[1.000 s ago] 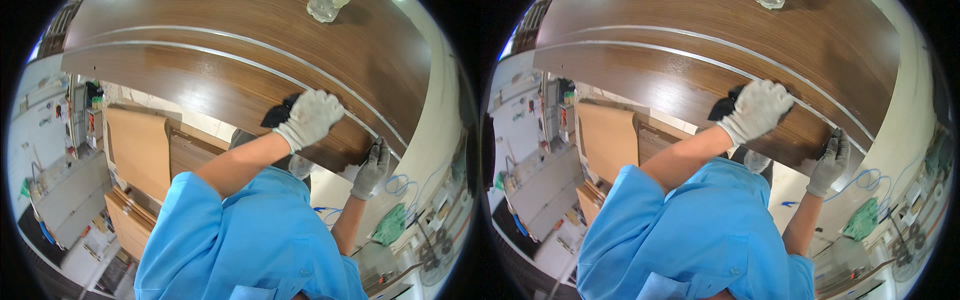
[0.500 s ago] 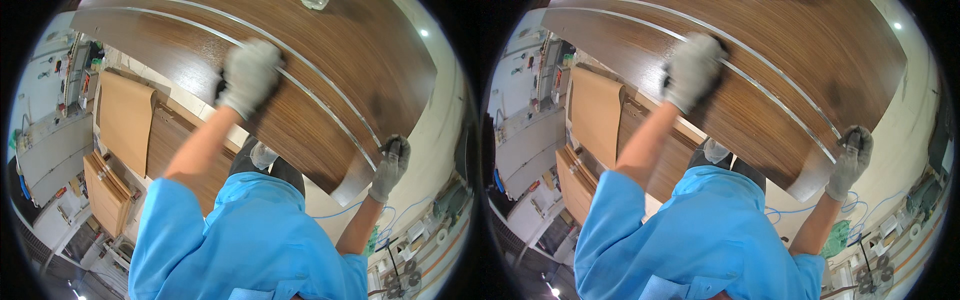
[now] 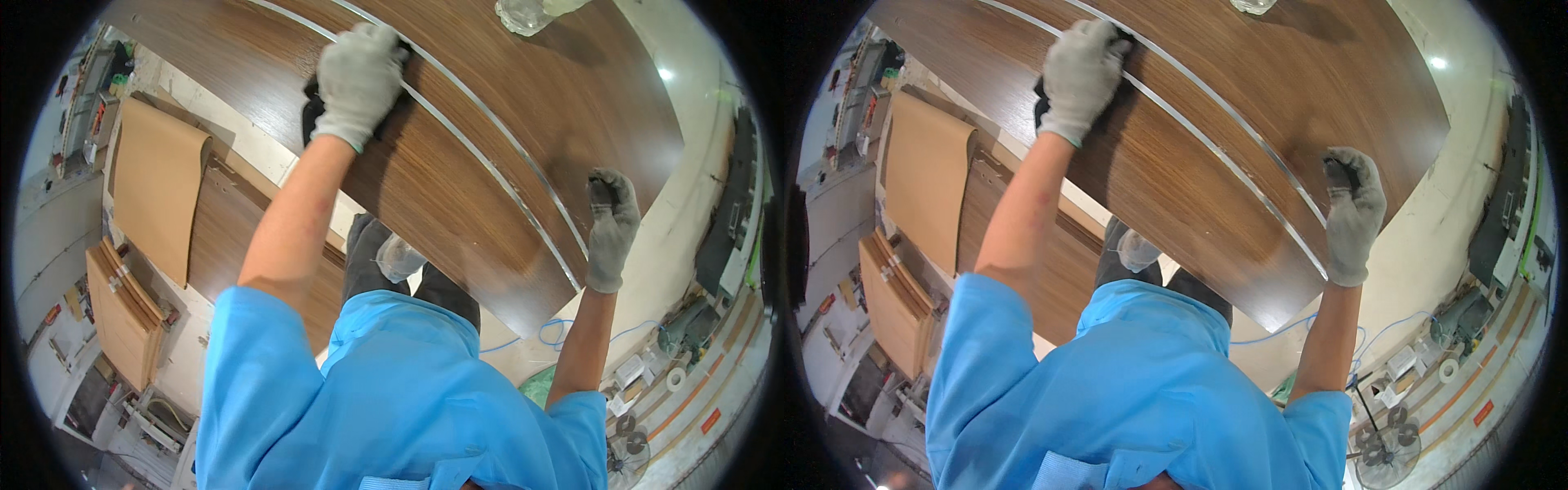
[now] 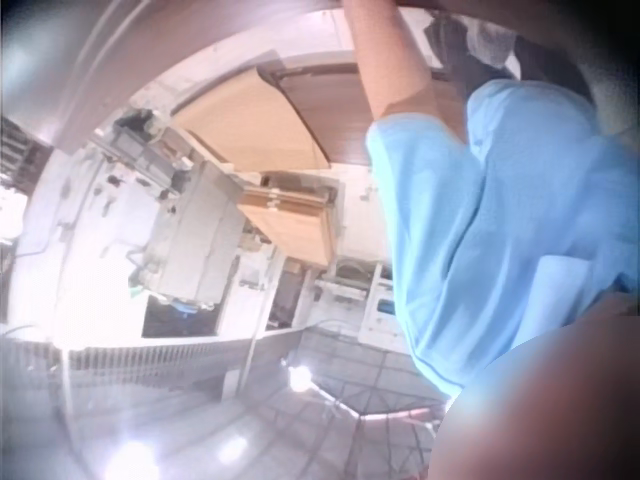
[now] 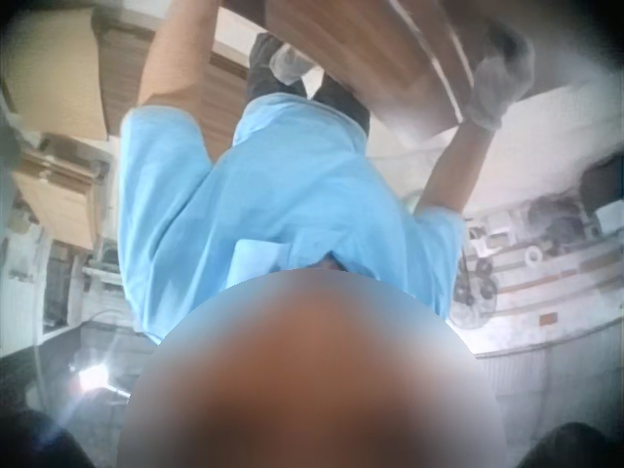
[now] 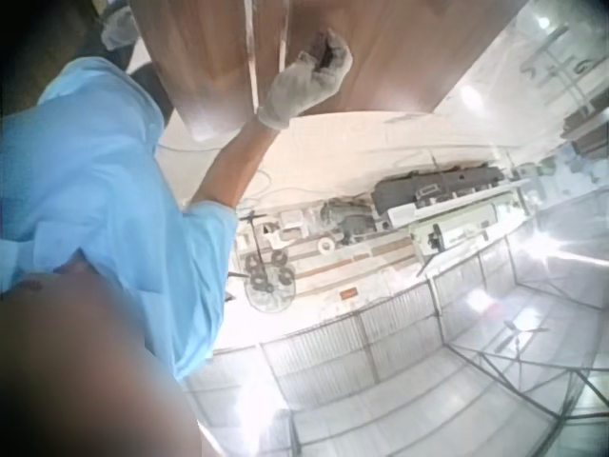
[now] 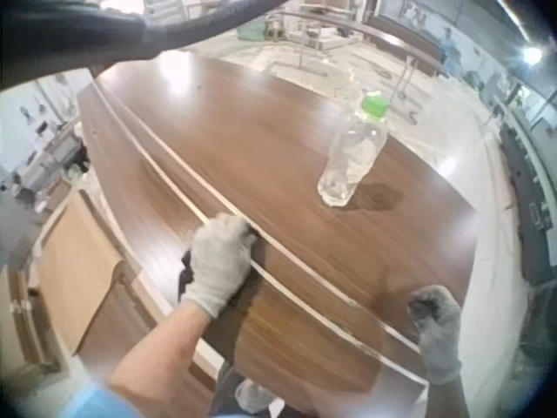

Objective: The person wipes a large wooden panel with a dark cloth, focusing on the seams between sections. They repeatedly rub the same areas and occasionally lift a plastic bottle, but do not visibly apply liquid. The panel remains on the workbench throughout.

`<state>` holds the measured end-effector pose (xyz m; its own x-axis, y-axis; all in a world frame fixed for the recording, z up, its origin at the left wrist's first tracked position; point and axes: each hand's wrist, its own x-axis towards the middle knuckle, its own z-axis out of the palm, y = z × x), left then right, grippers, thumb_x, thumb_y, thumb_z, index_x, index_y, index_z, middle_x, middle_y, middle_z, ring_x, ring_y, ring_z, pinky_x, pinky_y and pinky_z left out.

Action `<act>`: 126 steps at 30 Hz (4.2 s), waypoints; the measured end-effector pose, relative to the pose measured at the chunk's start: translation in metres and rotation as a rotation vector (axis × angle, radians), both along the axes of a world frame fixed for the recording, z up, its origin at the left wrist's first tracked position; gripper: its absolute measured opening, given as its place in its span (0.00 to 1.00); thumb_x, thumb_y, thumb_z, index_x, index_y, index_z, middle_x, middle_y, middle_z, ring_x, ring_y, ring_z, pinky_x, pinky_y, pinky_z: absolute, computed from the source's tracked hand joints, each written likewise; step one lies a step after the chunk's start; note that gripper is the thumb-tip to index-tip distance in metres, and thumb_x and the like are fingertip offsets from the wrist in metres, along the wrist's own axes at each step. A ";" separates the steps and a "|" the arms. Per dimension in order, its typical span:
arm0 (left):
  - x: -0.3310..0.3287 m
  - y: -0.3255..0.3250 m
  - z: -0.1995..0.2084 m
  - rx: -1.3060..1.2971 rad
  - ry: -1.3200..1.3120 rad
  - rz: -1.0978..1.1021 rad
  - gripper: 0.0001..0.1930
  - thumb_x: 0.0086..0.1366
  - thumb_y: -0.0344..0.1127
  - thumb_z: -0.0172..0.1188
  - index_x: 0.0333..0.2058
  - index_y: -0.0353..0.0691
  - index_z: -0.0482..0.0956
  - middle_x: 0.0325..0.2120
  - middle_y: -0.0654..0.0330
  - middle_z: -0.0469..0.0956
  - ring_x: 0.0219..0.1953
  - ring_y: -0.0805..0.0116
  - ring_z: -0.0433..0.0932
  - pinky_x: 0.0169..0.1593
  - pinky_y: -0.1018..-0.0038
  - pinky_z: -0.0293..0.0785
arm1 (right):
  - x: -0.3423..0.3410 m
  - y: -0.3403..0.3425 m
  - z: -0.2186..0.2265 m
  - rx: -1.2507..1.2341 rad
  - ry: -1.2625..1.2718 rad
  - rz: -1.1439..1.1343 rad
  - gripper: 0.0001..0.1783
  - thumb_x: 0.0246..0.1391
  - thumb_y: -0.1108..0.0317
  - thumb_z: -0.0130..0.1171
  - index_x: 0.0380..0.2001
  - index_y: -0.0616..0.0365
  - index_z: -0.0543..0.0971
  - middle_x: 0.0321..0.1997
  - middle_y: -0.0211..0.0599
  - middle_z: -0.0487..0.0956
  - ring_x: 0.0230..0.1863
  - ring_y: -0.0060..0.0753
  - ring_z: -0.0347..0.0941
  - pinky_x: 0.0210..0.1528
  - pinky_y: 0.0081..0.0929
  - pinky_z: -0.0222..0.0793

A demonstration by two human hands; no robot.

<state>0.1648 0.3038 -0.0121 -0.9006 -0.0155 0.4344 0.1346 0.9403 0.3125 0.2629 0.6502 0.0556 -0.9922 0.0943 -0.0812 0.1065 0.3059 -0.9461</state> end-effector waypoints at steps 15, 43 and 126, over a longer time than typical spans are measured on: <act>0.215 0.153 0.000 0.048 0.041 0.318 0.14 0.53 0.34 0.75 0.38 0.43 0.82 0.37 0.57 0.80 0.39 0.54 0.77 0.44 0.61 0.72 | -0.101 0.020 -0.042 0.580 0.619 0.827 0.11 0.54 0.74 0.63 0.39 0.46 0.85 0.40 0.27 0.84 0.47 0.39 0.77 0.54 0.37 0.69; 0.215 0.158 -0.010 -0.061 0.053 0.481 0.13 0.58 0.37 0.73 0.40 0.46 0.80 0.36 0.61 0.79 0.38 0.59 0.77 0.45 0.64 0.72 | -0.127 0.001 -0.076 0.590 0.913 1.035 0.22 0.47 0.82 0.62 0.42 0.41 0.84 0.44 0.21 0.83 0.50 0.40 0.75 0.53 0.39 0.73; 0.218 0.157 -0.008 -0.044 0.043 0.478 0.14 0.58 0.38 0.74 0.41 0.46 0.81 0.37 0.60 0.79 0.40 0.61 0.78 0.45 0.65 0.74 | -0.113 0.022 -0.065 0.608 0.820 1.063 0.17 0.50 0.78 0.63 0.42 0.41 0.84 0.44 0.25 0.82 0.50 0.38 0.73 0.54 0.40 0.68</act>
